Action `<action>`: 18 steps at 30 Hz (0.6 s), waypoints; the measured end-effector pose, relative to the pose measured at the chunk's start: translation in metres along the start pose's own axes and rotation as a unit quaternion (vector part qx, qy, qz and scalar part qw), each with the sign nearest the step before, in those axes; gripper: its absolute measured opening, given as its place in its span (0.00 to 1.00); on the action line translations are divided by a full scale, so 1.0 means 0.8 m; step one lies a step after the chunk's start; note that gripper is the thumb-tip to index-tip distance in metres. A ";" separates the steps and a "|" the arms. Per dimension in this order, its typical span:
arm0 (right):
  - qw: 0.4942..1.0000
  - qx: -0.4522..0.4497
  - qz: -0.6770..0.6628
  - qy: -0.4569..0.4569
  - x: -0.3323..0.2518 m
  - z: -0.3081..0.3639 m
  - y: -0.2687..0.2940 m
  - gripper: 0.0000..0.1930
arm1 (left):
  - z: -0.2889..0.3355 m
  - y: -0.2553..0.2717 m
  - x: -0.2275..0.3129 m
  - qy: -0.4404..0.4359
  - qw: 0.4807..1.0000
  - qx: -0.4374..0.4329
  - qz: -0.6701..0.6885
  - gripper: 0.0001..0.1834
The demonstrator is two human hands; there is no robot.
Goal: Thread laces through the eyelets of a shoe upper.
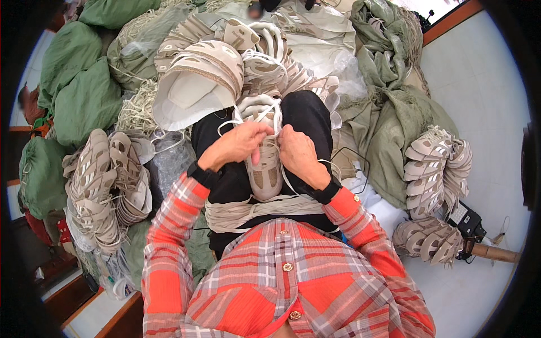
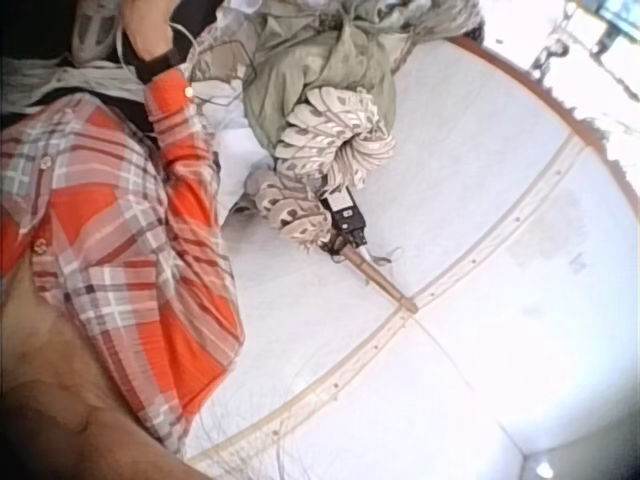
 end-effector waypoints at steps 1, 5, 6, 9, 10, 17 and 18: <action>1.000 0.020 -0.022 0.004 -0.001 0.001 0.003 0.04 | -0.005 0.007 -0.001 0.027 1.000 0.013 0.009 0.14; 0.999 0.000 -0.046 0.022 0.003 0.009 0.016 0.04 | -0.018 0.014 0.012 -0.012 0.995 0.080 -0.054 0.10; 0.999 0.001 -0.046 0.022 0.003 0.008 0.014 0.04 | -0.019 0.011 0.008 -0.013 0.995 0.081 -0.055 0.10; 0.997 0.040 -0.050 0.033 0.003 0.006 0.013 0.04 | -0.015 0.015 0.016 -0.064 0.985 0.116 -0.107 0.09; 0.997 0.044 -0.062 0.032 0.006 0.004 0.012 0.04 | -0.015 0.016 0.020 -0.075 0.983 0.120 -0.113 0.08; 0.992 0.048 -0.113 0.038 -0.001 0.005 0.018 0.04 | -0.011 0.020 0.025 -0.099 0.977 0.121 -0.147 0.06; 0.992 0.048 -0.113 0.038 -0.003 0.003 0.019 0.04 | -0.012 0.017 0.020 -0.099 0.977 0.120 -0.147 0.06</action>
Point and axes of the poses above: each hand's wrist, its own z-axis away from the middle knuckle, its own y-axis out of the back of the hand, x = y × z, the point moved 10 cm from there along -z, towards the middle knuckle, and after that the axes turned 3 degrees about -z, right-handed, at the moved point
